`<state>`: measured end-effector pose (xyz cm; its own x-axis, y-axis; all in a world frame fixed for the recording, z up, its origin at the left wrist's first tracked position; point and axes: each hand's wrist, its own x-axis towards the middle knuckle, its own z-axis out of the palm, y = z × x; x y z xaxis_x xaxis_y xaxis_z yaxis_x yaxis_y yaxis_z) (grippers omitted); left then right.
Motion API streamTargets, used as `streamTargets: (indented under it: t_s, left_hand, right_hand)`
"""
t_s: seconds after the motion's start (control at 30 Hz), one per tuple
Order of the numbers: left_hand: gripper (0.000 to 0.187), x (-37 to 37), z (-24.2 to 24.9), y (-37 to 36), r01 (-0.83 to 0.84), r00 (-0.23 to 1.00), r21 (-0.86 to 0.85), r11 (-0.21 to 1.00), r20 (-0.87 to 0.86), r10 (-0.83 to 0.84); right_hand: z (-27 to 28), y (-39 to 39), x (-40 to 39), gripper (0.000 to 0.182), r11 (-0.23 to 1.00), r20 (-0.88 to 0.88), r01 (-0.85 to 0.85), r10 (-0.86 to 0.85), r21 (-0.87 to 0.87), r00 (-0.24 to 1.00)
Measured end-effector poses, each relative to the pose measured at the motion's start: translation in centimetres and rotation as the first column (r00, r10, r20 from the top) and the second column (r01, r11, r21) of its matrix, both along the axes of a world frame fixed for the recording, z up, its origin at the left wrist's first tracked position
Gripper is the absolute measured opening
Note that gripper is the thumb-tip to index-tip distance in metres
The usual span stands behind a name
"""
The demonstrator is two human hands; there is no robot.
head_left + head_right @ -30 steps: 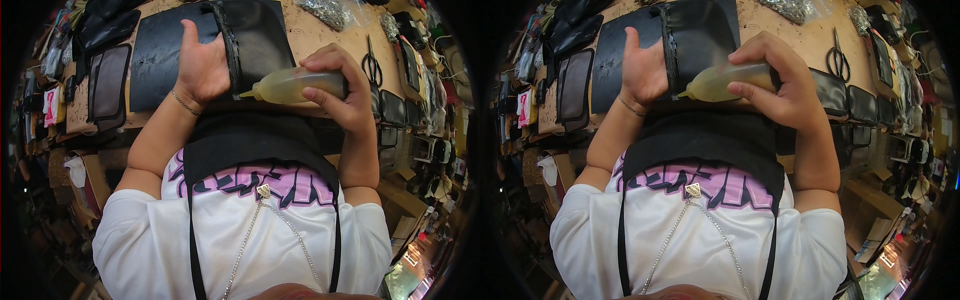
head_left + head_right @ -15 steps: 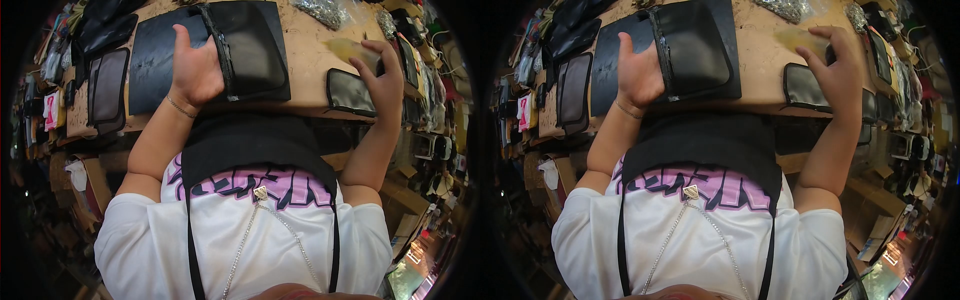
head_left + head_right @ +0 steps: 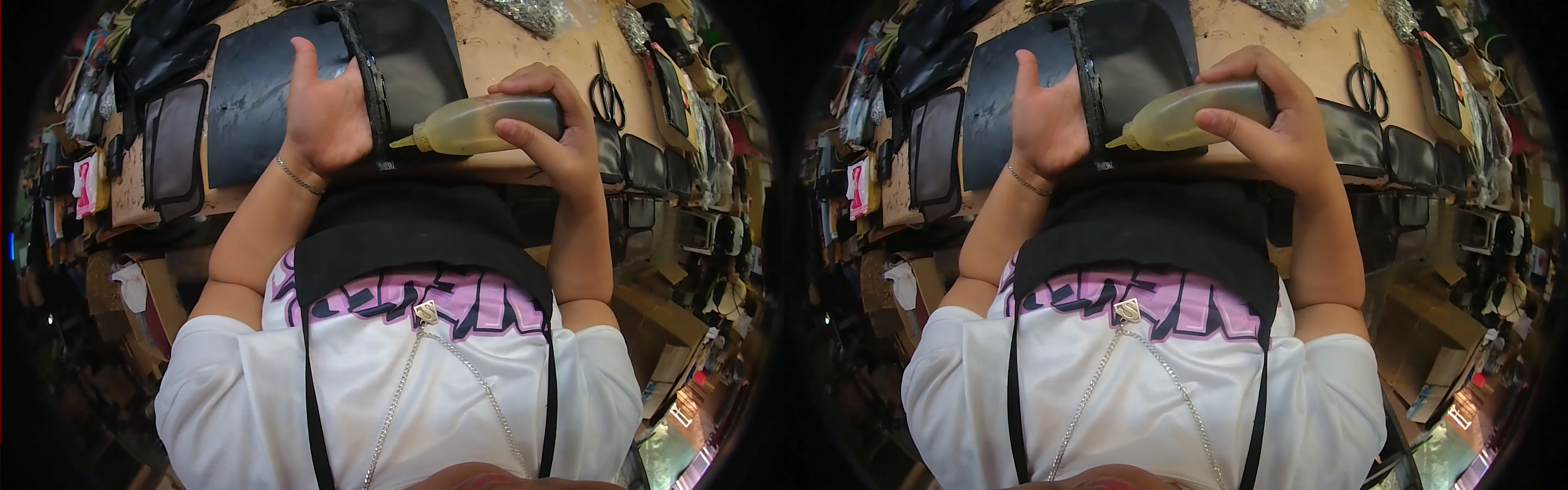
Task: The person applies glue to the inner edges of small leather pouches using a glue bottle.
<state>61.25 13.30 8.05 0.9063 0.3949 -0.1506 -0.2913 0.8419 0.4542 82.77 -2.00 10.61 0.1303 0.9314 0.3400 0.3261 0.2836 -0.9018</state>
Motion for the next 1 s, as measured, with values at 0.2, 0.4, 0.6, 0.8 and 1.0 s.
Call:
streamTargets:
  t_s: [0.2, 0.4, 0.6, 0.8, 1.0]
  left_hand:
    - [0.115, 0.1, -0.3, 0.0, 0.013, 1.000, -0.019, 1.000, 0.013, -0.013]
    - [0.112, 0.2, -0.1, 0.0, -0.033, 0.999, -0.024, 0.999, -0.016, 0.033]
    - [0.113, 0.1, -0.2, 0.4, -0.041, 0.999, -0.001, 0.999, -0.012, 0.041]
    - [0.112, -0.1, -0.2, 0.6, -0.062, 0.998, 0.014, 0.998, -0.020, 0.062]
    - [0.112, -0.3, 0.0, 0.6, -0.066, 0.996, 0.039, 0.997, -0.056, 0.068]
  right_hand:
    - [-0.3, 0.3, 0.1, 0.028, 1.000, 0.041, 0.001, -0.002, 0.017, 0.999]
    - [-0.3, 0.5, -0.1, 0.029, 0.989, 0.137, -0.055, 0.036, 0.135, 0.990]
    - [0.3, 0.5, -0.4, 0.032, 0.982, 0.191, -0.120, 0.091, 0.146, 0.977]
    - [0.6, 0.4, -0.9, 0.033, 0.978, 0.216, -0.139, 0.104, 0.157, 0.971]
    - [0.7, 0.2, -0.6, 0.034, 0.965, 0.270, -0.256, 0.231, 0.060, 0.935]
